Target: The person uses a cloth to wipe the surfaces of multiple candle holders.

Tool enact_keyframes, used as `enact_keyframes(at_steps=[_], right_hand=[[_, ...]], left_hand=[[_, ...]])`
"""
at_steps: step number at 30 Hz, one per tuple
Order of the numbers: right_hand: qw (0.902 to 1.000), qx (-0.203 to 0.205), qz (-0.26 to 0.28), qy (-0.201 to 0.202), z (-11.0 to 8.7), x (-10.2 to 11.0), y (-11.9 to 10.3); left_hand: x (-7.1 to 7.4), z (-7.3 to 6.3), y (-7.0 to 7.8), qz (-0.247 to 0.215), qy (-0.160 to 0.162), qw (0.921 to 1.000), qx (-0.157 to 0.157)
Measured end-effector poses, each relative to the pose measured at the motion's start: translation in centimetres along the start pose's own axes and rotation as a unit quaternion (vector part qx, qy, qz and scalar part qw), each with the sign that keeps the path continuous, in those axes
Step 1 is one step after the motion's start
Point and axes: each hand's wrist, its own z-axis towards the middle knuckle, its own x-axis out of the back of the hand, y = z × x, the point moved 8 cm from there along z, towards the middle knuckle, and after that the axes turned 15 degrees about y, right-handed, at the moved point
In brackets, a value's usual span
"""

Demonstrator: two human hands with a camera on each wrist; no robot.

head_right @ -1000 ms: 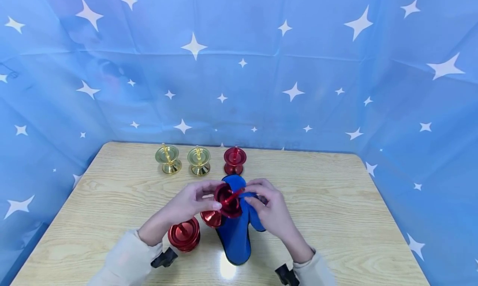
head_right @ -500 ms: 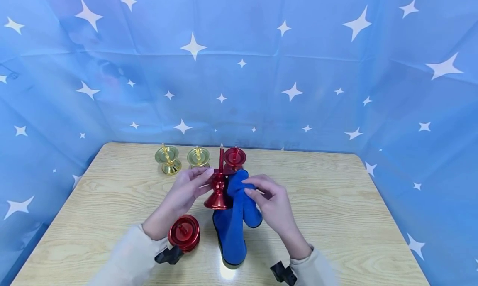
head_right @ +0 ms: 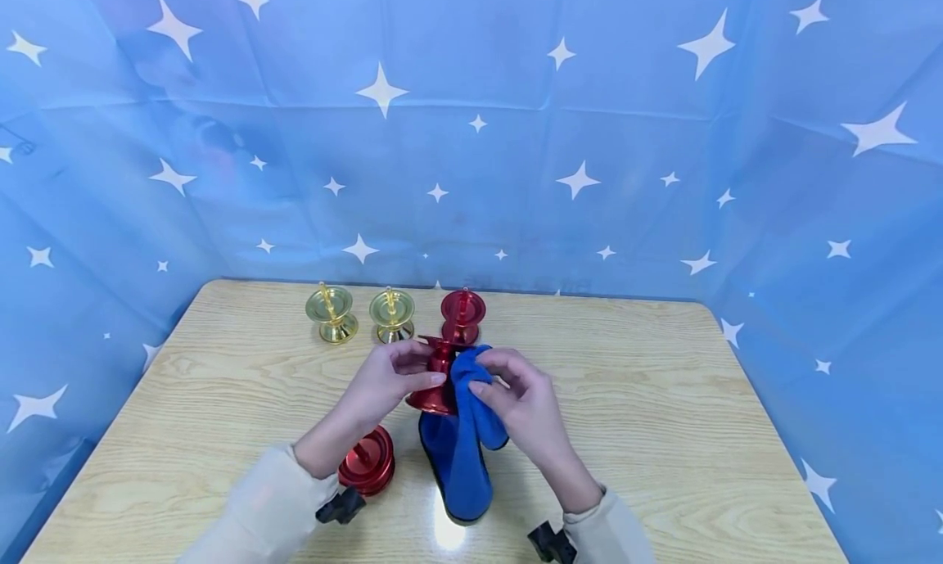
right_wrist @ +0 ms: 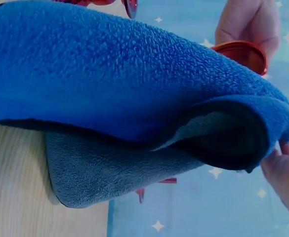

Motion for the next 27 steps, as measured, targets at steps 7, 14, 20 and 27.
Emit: enact_keyframes(at_steps=[7, 14, 20, 27], right_hand=[[0.9999, 0.011, -0.002, -0.010, 0.0, -0.2, 0.5], [1.0000, -0.003, -0.009, -0.002, 0.1, -0.2, 1.1], [0.9991, -0.024, -0.034, 0.002, 0.2, -0.2, 1.5], [0.9985, 0.030, -0.045, -0.005, 0.1, -0.3, -0.6]], left_hand=[[0.1, -0.3, 0.2, 0.008, 0.009, 0.9999, 0.003], [0.0, -0.6, 0.5, -0.006, 0.008, 0.9999, 0.005], [-0.1, -0.8, 1.5, 0.063, 0.013, 0.9965, -0.053], [-0.3, -0.7, 1.9, 0.162, 0.024, 0.9790, -0.122]])
